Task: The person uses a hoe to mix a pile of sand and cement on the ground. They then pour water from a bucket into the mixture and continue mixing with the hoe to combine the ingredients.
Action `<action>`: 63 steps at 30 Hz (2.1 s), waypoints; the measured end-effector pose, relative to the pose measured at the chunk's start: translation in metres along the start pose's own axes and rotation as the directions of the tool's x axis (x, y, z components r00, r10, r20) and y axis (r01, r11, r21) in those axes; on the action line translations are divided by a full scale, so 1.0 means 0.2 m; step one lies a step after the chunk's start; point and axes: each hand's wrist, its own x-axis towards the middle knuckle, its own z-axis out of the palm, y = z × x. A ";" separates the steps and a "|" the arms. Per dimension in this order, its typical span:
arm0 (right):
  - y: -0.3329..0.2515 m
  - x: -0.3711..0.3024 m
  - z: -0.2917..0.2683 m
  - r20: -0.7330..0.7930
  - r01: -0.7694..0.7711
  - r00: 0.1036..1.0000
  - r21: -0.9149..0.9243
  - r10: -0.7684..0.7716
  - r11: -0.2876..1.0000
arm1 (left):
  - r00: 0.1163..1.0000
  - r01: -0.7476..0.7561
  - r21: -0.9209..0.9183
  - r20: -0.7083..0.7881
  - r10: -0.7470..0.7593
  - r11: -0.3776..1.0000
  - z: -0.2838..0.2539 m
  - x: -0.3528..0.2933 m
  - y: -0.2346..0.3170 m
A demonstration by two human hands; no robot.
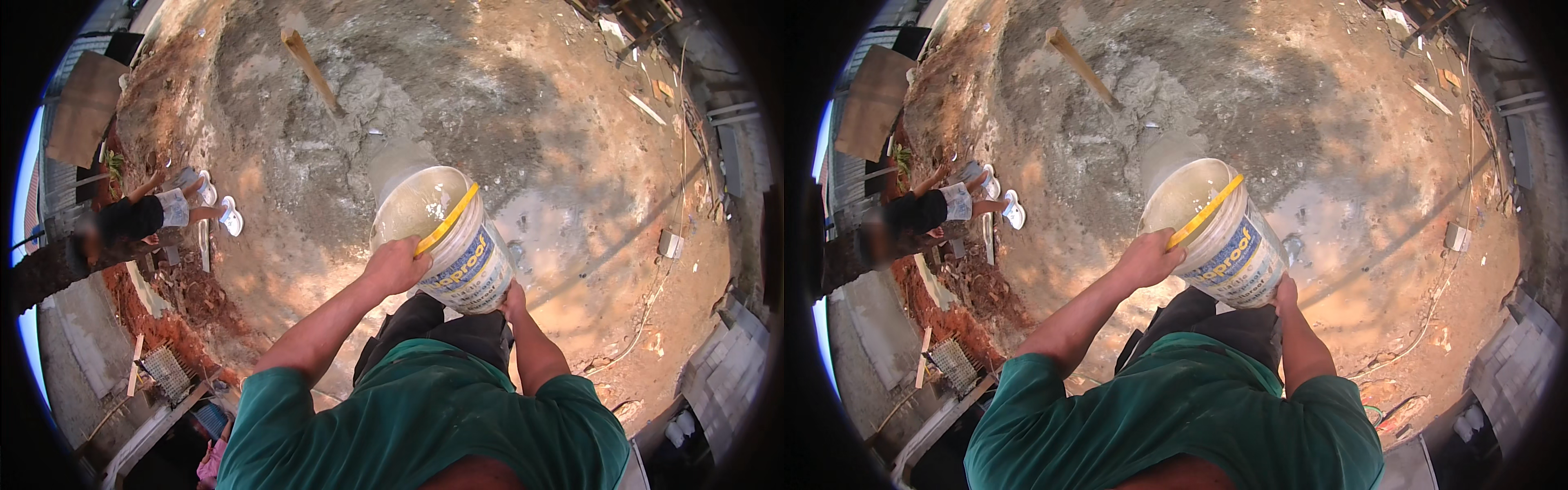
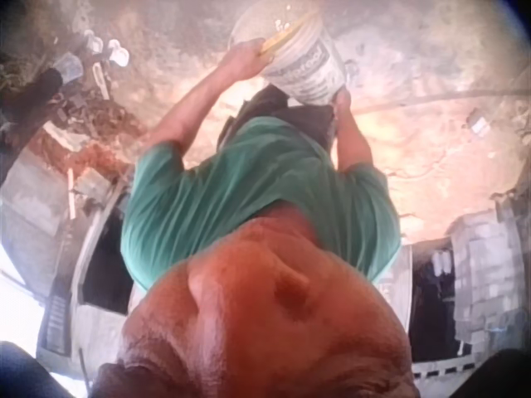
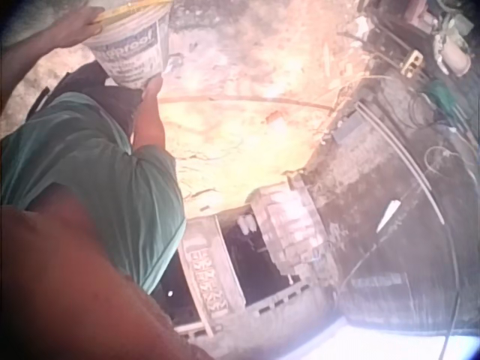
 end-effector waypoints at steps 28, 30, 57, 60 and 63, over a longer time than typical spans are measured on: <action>-0.39 -0.49 0.02 -0.090 0.042 0.994 -0.180 -0.059 0.983 | 0.998 0.010 -0.091 -0.058 -0.015 0.996 -0.03 0.11 -0.04; -0.39 -0.46 -0.01 -0.106 0.051 0.992 -0.207 -0.074 0.977 | 0.998 0.008 -0.106 -0.064 -0.015 0.994 -0.04 0.12 -0.04; -0.68 -0.84 0.01 -0.090 0.092 0.987 -0.379 -0.136 0.921 | 0.983 -0.079 -0.245 -0.178 0.036 0.966 -0.07 0.05 -0.05; -0.70 -0.87 -0.01 -0.072 0.116 0.985 -0.377 -0.154 0.919 | 0.980 -0.098 -0.222 -0.189 0.055 0.970 -0.10 0.05 -0.02; -0.72 -0.89 0.00 -0.084 0.115 0.983 -0.404 -0.162 0.908 | 0.983 -0.088 -0.217 -0.177 0.049 0.972 -0.11 0.05 -0.01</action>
